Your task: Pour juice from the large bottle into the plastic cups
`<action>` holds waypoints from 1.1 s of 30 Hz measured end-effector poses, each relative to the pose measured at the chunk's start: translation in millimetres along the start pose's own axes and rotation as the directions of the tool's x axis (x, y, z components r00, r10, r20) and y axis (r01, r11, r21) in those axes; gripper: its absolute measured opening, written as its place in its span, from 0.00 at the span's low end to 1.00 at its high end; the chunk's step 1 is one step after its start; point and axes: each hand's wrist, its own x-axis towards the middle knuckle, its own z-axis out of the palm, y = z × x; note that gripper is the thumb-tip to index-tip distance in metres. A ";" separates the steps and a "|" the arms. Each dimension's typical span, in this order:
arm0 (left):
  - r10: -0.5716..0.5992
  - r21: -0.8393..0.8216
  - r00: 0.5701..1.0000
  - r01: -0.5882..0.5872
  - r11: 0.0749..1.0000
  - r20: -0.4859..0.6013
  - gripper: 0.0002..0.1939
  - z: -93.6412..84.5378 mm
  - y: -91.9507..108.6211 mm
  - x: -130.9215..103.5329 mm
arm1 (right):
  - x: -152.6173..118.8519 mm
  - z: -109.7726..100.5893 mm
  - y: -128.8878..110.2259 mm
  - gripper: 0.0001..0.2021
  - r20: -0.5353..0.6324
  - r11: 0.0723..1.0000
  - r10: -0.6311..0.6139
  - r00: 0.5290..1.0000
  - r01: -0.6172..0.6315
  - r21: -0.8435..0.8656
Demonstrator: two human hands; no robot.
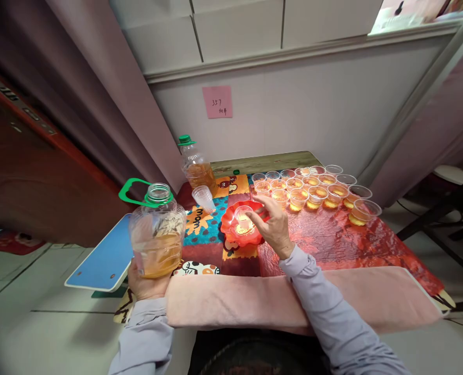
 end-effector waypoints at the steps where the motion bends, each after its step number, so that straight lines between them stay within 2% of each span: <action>1: 0.023 0.043 0.999 -0.021 0.999 -0.040 0.32 2.0 1.3 -1.5 | -4.1 6.1 -3.0 0.21 -0.066 0.990 0.084 0.994 -0.076 0.120; 3: 0.058 0.129 0.992 -0.043 0.991 -0.114 0.33 5.5 4.2 -4.4 | -14.4 21.5 -7.9 0.21 -0.110 0.931 0.226 0.968 -0.182 0.315; 5: 0.044 0.169 0.988 -0.018 0.985 -0.150 0.35 8.4 7.2 -7.6 | -25.3 37.2 -14.0 0.21 -0.068 0.874 0.294 0.954 -0.239 0.424; 7: 0.017 0.176 0.985 0.014 0.984 -0.174 0.33 11.9 9.6 -11.6 | -34.5 50.1 -23.3 0.19 0.027 0.830 0.304 0.952 -0.279 0.483; 10: 0.039 0.197 0.958 0.019 0.980 -0.284 0.25 21.0 10.8 -18.5 | -42.7 64.3 -42.1 0.20 0.196 0.764 0.292 0.936 -0.352 0.541; 13: 0.085 0.228 0.929 0.000 0.974 -0.361 0.21 31.9 9.1 -22.9 | -46.2 75.4 -58.1 0.29 0.325 0.666 0.278 0.904 -0.426 0.613; 15: 0.133 0.256 0.916 -0.035 0.966 -0.377 0.21 36.7 7.3 -23.8 | -47.7 80.2 -61.9 0.35 0.364 0.599 0.278 0.889 -0.457 0.658; 19: 0.185 0.293 0.901 -0.068 0.954 -0.392 0.18 38.7 3.9 -24.0 | -51.7 80.7 -52.3 0.35 0.394 0.522 0.310 0.865 -0.501 0.690; 23: 0.194 0.323 0.902 -0.065 0.944 -0.386 0.18 41.6 1.3 -24.3 | -56.4 75.7 -39.7 0.34 0.386 0.489 0.360 0.849 -0.525 0.697; 27: 0.228 0.372 0.880 -0.064 0.926 -0.417 0.13 48.3 3.6 -23.2 | -59.1 74.0 -40.0 0.34 0.363 0.472 0.421 0.831 -0.542 0.695; 30: 0.257 0.403 0.876 -0.079 0.912 -0.408 0.11 52.4 9.6 -21.9 | -59.1 75.6 -43.4 0.30 0.358 0.469 0.415 0.836 -0.534 0.703; 33: 0.239 0.430 0.894 -0.058 0.901 -0.380 0.11 56.1 17.8 -21.7 | -59.3 78.8 -44.3 0.23 0.375 0.466 0.380 0.845 -0.526 0.712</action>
